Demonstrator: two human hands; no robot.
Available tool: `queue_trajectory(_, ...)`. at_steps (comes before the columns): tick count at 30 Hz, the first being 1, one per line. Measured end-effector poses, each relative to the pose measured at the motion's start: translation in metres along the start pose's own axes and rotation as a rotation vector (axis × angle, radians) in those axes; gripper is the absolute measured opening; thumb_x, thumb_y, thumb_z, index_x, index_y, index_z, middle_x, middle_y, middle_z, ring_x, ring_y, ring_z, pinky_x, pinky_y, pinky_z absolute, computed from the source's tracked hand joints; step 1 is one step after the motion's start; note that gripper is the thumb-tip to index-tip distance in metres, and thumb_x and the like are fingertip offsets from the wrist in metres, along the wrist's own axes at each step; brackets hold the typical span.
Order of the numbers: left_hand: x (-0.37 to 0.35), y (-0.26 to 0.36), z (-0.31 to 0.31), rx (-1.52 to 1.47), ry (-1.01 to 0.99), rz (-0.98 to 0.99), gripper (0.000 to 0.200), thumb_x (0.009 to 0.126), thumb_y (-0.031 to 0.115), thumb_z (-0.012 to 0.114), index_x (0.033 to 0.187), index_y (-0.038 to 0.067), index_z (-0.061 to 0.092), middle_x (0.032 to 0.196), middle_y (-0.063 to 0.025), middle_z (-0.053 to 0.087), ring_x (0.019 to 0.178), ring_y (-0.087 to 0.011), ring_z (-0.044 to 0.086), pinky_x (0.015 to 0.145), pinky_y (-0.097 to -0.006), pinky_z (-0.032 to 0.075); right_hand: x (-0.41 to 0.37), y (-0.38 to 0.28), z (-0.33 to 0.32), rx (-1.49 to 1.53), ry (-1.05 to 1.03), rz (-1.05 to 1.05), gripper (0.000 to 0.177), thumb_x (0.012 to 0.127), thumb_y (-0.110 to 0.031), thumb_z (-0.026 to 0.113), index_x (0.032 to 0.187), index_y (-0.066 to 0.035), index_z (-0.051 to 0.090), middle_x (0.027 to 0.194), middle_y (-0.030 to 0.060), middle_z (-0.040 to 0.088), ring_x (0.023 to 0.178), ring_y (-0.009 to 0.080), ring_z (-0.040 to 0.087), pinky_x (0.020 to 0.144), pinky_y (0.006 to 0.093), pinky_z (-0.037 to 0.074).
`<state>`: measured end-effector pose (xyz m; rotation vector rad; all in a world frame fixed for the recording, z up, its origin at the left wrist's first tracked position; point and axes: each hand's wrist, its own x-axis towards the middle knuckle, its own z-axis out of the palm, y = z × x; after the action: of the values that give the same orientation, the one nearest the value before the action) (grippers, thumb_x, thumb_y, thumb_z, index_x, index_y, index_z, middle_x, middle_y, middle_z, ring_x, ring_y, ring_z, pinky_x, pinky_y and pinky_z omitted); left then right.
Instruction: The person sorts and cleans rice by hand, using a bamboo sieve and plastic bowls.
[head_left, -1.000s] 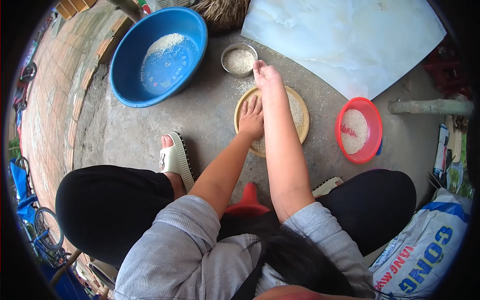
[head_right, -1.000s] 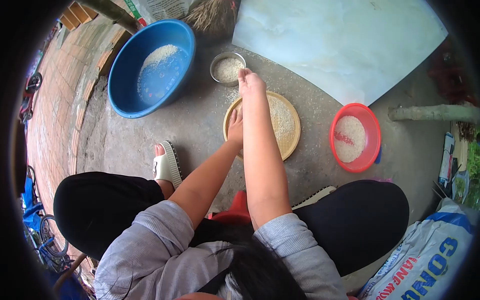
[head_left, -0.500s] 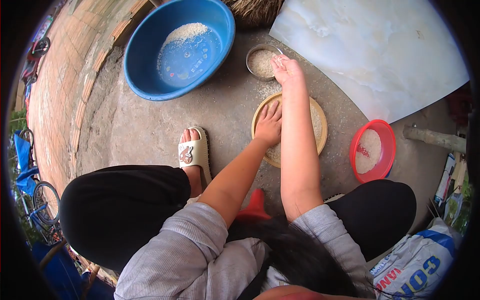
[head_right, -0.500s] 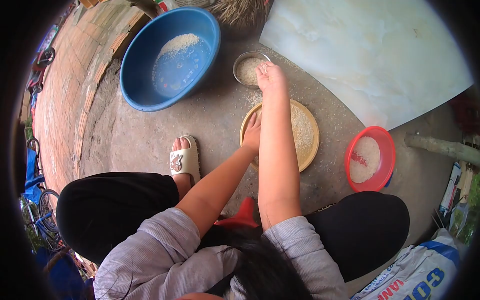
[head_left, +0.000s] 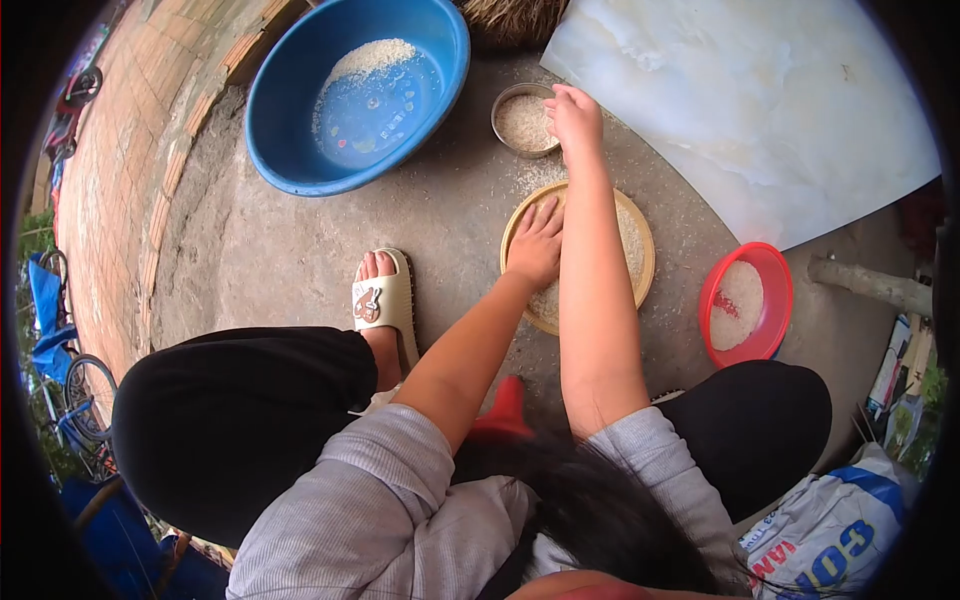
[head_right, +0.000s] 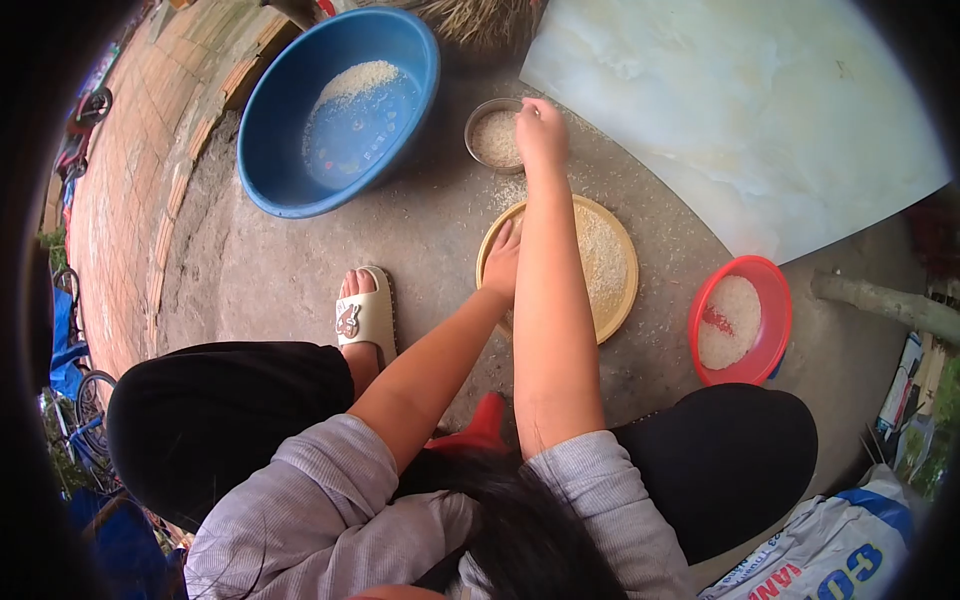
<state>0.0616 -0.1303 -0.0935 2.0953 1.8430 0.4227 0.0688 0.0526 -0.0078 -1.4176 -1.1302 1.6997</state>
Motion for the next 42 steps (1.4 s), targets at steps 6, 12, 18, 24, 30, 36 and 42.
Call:
queue_trajectory(6,0.008,-0.009,-0.021,-0.148,0.445,-0.120,0.033,0.084,0.023,0.049,0.113,0.010,0.054,0.121,-0.0092,0.050,0.117,-0.0277,0.043,0.099,-0.0424,0.031,-0.024,0.017,-0.056,-0.384,0.595,-0.351,0.023,0.079,-0.017,0.051,0.090,-0.001,0.063,0.087,0.0156,0.064,0.083,0.0273,0.061,0.076,0.0339,0.046)
queue_trajectory(12,0.003,-0.035,-0.019,-0.267,0.430,-0.605,0.023,0.084,0.026,0.051,0.100,0.013,0.059,0.098,-0.0113,0.058,0.090,-0.0293,0.056,0.074,-0.0410,0.041,-0.092,0.082,-0.149,-0.806,1.060,0.021,0.019,0.078,-0.019,0.051,0.085,-0.005,0.061,0.092,0.0163,0.062,0.087,0.0340,0.057,0.078,0.0443,0.044)
queue_trajectory(18,-0.001,-0.017,-0.016,-0.289,0.341,-0.532,0.026,0.085,0.029,0.049,0.105,0.016,0.059,0.094,-0.0115,0.060,0.085,-0.0299,0.058,0.075,-0.0410,0.046,-0.173,0.157,-0.184,-0.808,0.806,0.069,0.027,0.082,-0.027,0.051,0.088,-0.001,0.058,0.088,0.0207,0.062,0.086,0.0365,0.058,0.078,0.0444,0.044)
queue_trajectory(24,0.024,0.028,-0.014,-0.483,0.335,-0.356,0.029,0.081,0.026,0.058,0.106,0.011,0.062,0.095,-0.0144,0.062,0.087,-0.0284,0.061,0.075,-0.0372,0.047,-0.217,0.114,-0.236,-0.628,0.791,-0.069,0.021,0.083,-0.017,0.050,0.094,-0.002,0.059,0.088,0.0187,0.063,0.084,0.0332,0.060,0.072,0.0393,0.046)
queue_trajectory(30,0.043,0.001,-0.054,-1.275,0.145,-0.517,0.027,0.083,0.012,0.058,0.107,0.000,0.061,0.087,-0.0059,0.064,0.071,-0.0124,0.059,0.065,-0.0266,0.049,-0.203,0.091,-0.222,-0.340,0.568,-0.283,0.026,0.080,-0.022,0.058,0.098,-0.003,0.063,0.084,0.0171,0.065,0.079,0.0235,0.063,0.070,0.0320,0.046)
queue_trajectory(36,0.065,0.073,-0.017,-1.098,0.217,-0.479,0.027,0.080,0.013,0.062,0.104,0.000,0.062,0.082,-0.0022,0.062,0.072,-0.0095,0.054,0.066,-0.0238,0.043,-0.217,0.089,-0.284,-0.111,0.909,-0.211,0.025,0.084,-0.017,0.055,0.099,0.001,0.064,0.090,0.0109,0.067,0.078,0.0157,0.063,0.071,0.0293,0.047)
queue_trajectory(42,0.063,0.031,-0.092,-1.557,0.060,-0.482,0.022,0.082,0.005,0.057,0.101,-0.002,0.062,0.081,-0.0098,0.064,0.066,-0.0170,0.062,0.058,-0.0272,0.051,-0.198,0.068,-0.225,0.145,0.662,-0.360,0.028,0.083,-0.016,0.058,0.104,0.002,0.061,0.087,0.0073,0.064,0.078,0.0130,0.058,0.071,0.0265,0.045)
